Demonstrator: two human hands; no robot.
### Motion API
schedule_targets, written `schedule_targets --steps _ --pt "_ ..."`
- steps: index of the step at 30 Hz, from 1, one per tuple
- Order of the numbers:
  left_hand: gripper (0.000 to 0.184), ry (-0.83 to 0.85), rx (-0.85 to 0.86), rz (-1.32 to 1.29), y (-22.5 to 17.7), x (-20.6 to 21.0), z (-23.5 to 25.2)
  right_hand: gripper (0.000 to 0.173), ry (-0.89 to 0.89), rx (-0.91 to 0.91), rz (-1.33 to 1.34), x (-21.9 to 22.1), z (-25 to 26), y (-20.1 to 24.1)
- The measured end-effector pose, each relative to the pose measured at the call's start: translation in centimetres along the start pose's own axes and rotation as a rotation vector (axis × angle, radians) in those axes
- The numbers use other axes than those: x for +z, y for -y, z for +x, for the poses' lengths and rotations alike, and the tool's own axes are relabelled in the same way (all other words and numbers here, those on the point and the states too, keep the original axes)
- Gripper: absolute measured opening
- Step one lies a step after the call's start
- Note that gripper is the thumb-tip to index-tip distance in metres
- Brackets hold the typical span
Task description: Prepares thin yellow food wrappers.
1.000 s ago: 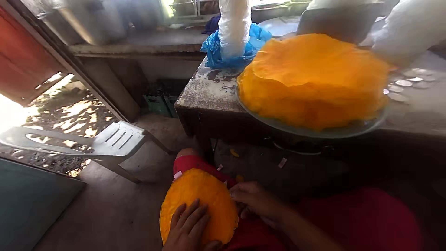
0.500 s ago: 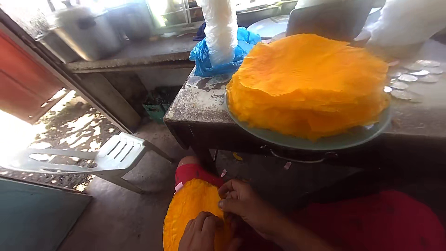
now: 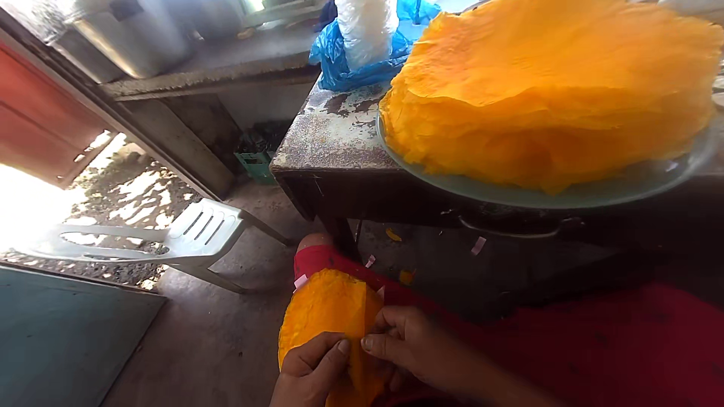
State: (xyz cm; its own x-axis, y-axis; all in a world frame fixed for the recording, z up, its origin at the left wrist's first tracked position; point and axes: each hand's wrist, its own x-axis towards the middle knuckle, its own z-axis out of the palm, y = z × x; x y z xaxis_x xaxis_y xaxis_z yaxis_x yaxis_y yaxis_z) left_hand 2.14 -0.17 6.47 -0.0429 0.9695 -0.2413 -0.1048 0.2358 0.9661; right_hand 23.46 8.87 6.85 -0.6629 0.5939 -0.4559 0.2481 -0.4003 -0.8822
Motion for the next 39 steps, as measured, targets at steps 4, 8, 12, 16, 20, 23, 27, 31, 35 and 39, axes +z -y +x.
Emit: schedule_targets --steps 4,8,12,16,20,23,27,31,35,39 --pt "0.018 0.071 0.044 0.064 -0.1 0.1 0.0 0.035 0.001 -0.009 -0.018 0.1 0.5 -0.1" --pt "0.017 0.065 0.098 0.186 -0.4 0.7 0.0 0.031 -0.032 -0.015 -0.229 0.1 0.6 0.0" --pt "0.017 0.004 0.07 0.211 -0.4 1.4 0.8 0.028 -0.065 -0.103 -0.402 0.2 0.6 -0.1" --pt "0.014 0.023 0.042 0.168 -0.2 1.2 1.3 0.024 -0.06 -0.114 -0.415 -0.1 0.4 -0.2" --pt "0.016 0.053 0.044 0.111 0.2 1.3 1.2 0.027 -0.114 -0.149 -0.34 -0.1 0.3 -0.5" --pt "0.016 0.059 0.073 0.139 0.6 1.6 1.3 0.025 -0.176 -0.183 -0.348 -0.1 0.3 -0.5" --pt "0.013 0.035 0.142 0.218 1.0 2.2 1.3 0.019 -0.204 -0.208 -0.431 -0.2 0.2 -0.4" --pt "0.011 0.024 0.204 0.283 1.4 2.3 1.2 0.017 -0.198 -0.218 -0.424 -0.3 0.3 -0.6" --pt "0.011 0.026 0.191 0.258 1.5 2.2 1.1 0.015 -0.124 -0.169 -0.271 -0.8 0.7 -1.0" --pt "0.012 0.024 0.152 0.192 1.4 2.1 1.1 0.013 -0.074 -0.141 -0.115 -1.0 0.8 -1.2"
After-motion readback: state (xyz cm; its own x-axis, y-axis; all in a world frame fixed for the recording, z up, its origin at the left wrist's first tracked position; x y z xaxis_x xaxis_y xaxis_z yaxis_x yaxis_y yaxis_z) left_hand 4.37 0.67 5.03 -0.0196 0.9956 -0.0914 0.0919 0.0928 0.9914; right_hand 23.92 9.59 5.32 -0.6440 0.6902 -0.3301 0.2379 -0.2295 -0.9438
